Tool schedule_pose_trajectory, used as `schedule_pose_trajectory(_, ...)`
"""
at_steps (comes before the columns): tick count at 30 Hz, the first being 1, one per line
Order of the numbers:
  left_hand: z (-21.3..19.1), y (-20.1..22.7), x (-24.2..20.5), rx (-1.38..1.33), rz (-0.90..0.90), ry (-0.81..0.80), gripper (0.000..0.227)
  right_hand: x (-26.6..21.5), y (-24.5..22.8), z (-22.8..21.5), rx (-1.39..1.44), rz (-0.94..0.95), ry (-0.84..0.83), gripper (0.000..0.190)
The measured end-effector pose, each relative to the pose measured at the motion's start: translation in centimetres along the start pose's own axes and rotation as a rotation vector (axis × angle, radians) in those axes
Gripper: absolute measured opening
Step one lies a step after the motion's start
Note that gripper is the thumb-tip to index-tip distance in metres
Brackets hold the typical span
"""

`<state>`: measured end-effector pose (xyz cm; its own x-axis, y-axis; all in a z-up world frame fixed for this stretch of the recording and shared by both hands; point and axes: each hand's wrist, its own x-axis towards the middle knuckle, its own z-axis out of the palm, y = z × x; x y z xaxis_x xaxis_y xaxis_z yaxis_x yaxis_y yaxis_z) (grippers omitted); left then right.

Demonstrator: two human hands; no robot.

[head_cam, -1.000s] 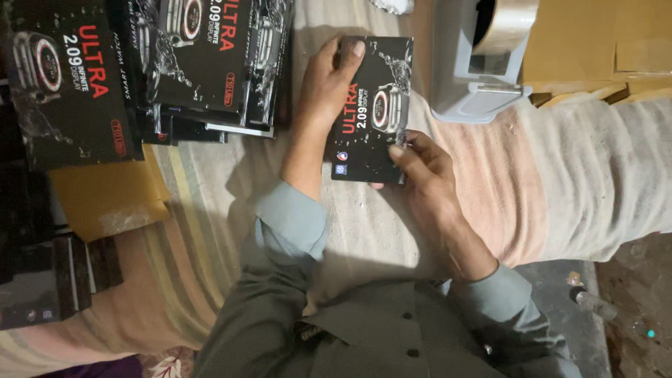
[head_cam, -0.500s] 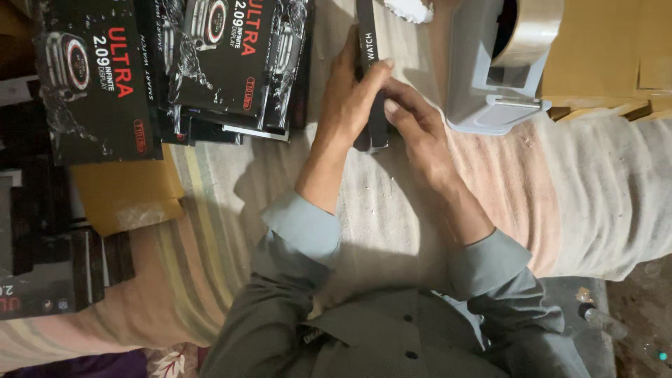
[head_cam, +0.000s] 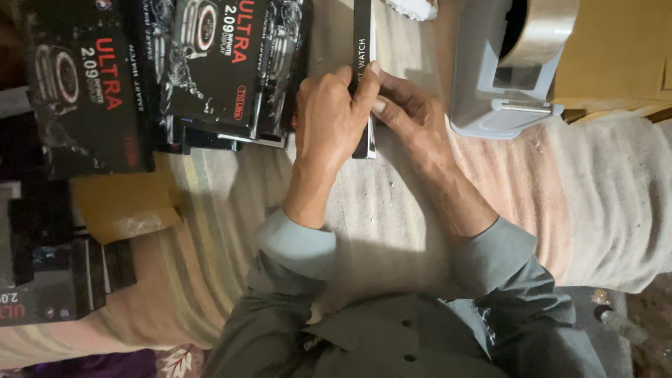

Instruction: The person unpacks smartwatch boxes, removes the watch, strap, and charger, places them into a brown shipping envelope, and seals it with tape. The process is repeated for multiple units.

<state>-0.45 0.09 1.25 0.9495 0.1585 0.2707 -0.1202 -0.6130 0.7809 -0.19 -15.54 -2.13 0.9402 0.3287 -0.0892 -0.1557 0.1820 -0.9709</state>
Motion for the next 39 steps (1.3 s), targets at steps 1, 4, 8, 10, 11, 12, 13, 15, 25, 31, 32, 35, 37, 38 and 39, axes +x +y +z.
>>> schedule_pose_trajectory(1,0.0,0.1,-0.1,-0.004,-0.012,-0.012,0.047,0.0,0.2,-0.3,-0.012,-0.014,-0.01,0.053)
schedule_pose_trajectory(4,-0.3,0.8,-0.5,-0.019,-0.037,-0.037,0.042,-0.1,0.9,-0.9,-0.027,-0.016,-0.035,0.054)
schedule_pose_trajectory(8,-0.2,1.8,-0.6,-0.014,-0.008,-0.039,0.037,-0.4,1.0,-1.3,0.021,-0.097,-0.083,0.064)
schedule_pose_trajectory(10,-0.1,2.1,-0.5,-0.001,-0.022,-0.051,0.037,-0.5,0.7,-1.3,0.017,-0.049,-0.045,0.075)
schedule_pose_trajectory(11,-0.1,2.1,-0.5,0.006,-0.028,-0.055,0.036,-0.5,0.5,-1.3,0.015,-0.027,-0.027,0.08)
schedule_pose_trajectory(12,-0.1,2.2,-0.6,-0.008,-0.042,-0.066,0.036,-0.7,0.3,-1.1,-0.01,-0.006,-0.024,0.081)
schedule_pose_trajectory(13,-0.1,2.2,-0.7,-0.022,-0.056,-0.077,0.035,-0.8,0.2,-0.9,-0.034,0.015,-0.021,0.082)
schedule_pose_trajectory(15,-0.1,2.2,-0.6,-0.039,-0.034,-0.072,0.035,-0.8,-0.1,-0.8,-0.053,0.026,-0.02,0.084)
schedule_pose_trajectory(25,-0.3,0.7,-0.3,-0.072,-0.188,-0.101,0.036,-0.9,1.3,-2.9,0.248,-0.033,0.016,0.073)
schedule_pose_trajectory(31,1.6,-1.3,-0.2,-0.395,-0.23,-0.191,0.058,-1.4,2.1,-3.2,0.368,-0.029,0.09,0.072)
schedule_pose_trajectory(32,2.2,-1.5,-0.2,-0.498,-0.334,-0.258,0.071,-1.4,2.3,-3.2,0.37,-0.032,0.102,0.071)
schedule_pose_trajectory(35,3.1,-1.8,-0.4,-0.713,-0.171,-0.17,0.081,-1.2,2.5,-3.1,0.321,-0.004,0.153,0.062)
schedule_pose_trajectory(37,3.1,-1.7,-0.7,-0.644,-0.179,-0.164,0.081,-1.1,2.1,-3.1,0.2,-0.038,0.147,0.05)
schedule_pose_trajectory(38,3.1,-1.5,-0.9,-0.612,-0.184,-0.163,0.082,-1.0,1.6,-3.1,0.137,-0.055,0.147,0.044)
schedule_pose_trajectory(39,2.8,-1.3,-1.1,-0.507,-0.157,-0.12,0.083,-1.3,1.1,-3.0,-0.063,-0.082,0.197,0.041)
